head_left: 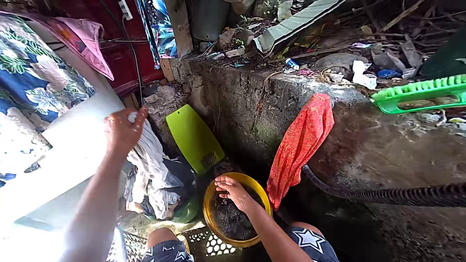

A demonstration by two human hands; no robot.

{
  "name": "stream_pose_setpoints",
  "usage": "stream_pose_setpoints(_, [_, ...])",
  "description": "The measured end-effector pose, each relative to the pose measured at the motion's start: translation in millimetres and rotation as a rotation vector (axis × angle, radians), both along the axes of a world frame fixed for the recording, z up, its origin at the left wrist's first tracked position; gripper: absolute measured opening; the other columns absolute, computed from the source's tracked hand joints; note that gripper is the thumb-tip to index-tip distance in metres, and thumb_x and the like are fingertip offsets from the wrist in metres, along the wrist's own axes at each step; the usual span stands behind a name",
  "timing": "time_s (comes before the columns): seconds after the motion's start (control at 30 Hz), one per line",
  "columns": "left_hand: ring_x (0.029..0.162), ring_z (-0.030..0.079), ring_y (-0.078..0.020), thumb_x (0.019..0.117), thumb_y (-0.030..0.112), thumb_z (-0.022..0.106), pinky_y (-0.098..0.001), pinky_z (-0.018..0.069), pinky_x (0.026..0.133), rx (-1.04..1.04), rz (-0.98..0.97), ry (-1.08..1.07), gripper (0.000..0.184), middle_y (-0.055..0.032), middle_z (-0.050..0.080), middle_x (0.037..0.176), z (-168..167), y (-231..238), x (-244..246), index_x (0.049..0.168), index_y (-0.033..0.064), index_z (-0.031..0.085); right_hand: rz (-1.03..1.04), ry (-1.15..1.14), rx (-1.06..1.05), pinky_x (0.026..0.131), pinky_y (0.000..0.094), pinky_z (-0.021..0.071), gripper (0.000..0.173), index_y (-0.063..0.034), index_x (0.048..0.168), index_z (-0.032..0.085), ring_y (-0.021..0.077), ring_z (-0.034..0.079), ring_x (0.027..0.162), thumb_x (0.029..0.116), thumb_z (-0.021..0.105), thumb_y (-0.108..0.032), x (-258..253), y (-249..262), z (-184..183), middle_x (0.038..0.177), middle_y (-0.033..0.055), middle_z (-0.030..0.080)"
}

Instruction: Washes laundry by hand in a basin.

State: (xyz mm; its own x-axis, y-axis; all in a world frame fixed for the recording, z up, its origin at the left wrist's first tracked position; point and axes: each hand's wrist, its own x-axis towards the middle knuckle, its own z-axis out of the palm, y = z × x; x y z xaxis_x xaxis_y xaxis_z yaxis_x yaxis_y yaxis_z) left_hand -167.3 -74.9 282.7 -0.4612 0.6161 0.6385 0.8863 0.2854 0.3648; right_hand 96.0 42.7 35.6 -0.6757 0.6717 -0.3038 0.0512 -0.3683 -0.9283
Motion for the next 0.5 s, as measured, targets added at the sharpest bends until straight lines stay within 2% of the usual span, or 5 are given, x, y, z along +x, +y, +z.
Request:
stream_pose_setpoints(0.17, [0.094,0.063,-0.0465,0.1042,0.052,0.052,-0.069,0.0433,0.087,0.108,0.104,0.028,0.065,-0.0366,0.063,0.099,65.7,-16.9,-21.3,0.106,-0.0121,0.064,-0.018,-0.034,-0.001,0.079,0.0325,0.0545,0.025,-0.0004,0.128,0.06,0.0161,0.065,0.096,0.1042,0.056,-0.007,-2.2,2.3,3.7,0.118,0.012,0.064])
stream_pose_setpoints(0.27, [0.103,0.062,-0.0288,0.099,0.062,0.053,-0.0548,0.0465,0.096,0.181,0.159,-0.099,0.071,-0.025,0.063,0.112,79.4,-9.5,-55.9,0.117,-0.0055,0.062,-0.002,-0.094,0.09,0.079,0.0323,0.0538,0.025,0.0011,0.127,0.06,0.0162,0.063,0.095,0.1035,0.058,-0.008,-3.1,4.8,1.2,0.116,0.0129,0.062])
stream_pose_setpoints(0.3, [0.11,0.062,-0.0319,0.0991,0.061,0.054,-0.0562,0.0463,0.1,0.164,0.172,-0.16,0.072,-0.0269,0.062,0.119,74.9,-5.4,-63.1,0.124,-0.0058,0.06,0.012,-0.133,0.166,0.08,0.0331,0.0534,0.026,0.0027,0.126,0.06,0.0174,0.062,0.096,0.103,0.059,-0.009,-3.2,6.9,-3.1,0.116,0.0145,0.062])
stream_pose_setpoints(0.4, [0.128,0.05,-0.0572,0.0998,0.061,0.055,-0.0732,0.0401,0.102,-0.059,0.239,-0.334,0.081,-0.0413,0.049,0.139,9.7,8.4,-90.6,0.147,-0.0043,0.043,0.088,-0.323,0.415,0.099,0.043,0.0507,0.032,0.0062,0.126,0.062,0.0299,0.063,0.114,0.1009,0.063,-0.012,-3.0,18.5,-23.3,0.126,0.0242,0.063])
stream_pose_setpoints(0.5, [0.146,0.024,-0.063,0.1011,0.058,0.055,-0.0784,0.0235,0.113,-0.46,0.305,-0.459,0.087,-0.0405,0.017,0.162,-125.1,18.5,-91.6,0.165,0.0099,0.02,0.189,-0.596,0.594,0.11,0.0536,0.0429,0.039,0.0026,0.13,0.064,0.0396,0.055,0.129,0.0998,0.065,-0.023,-1.8,29.5,-45.6,0.134,0.0268,0.06])
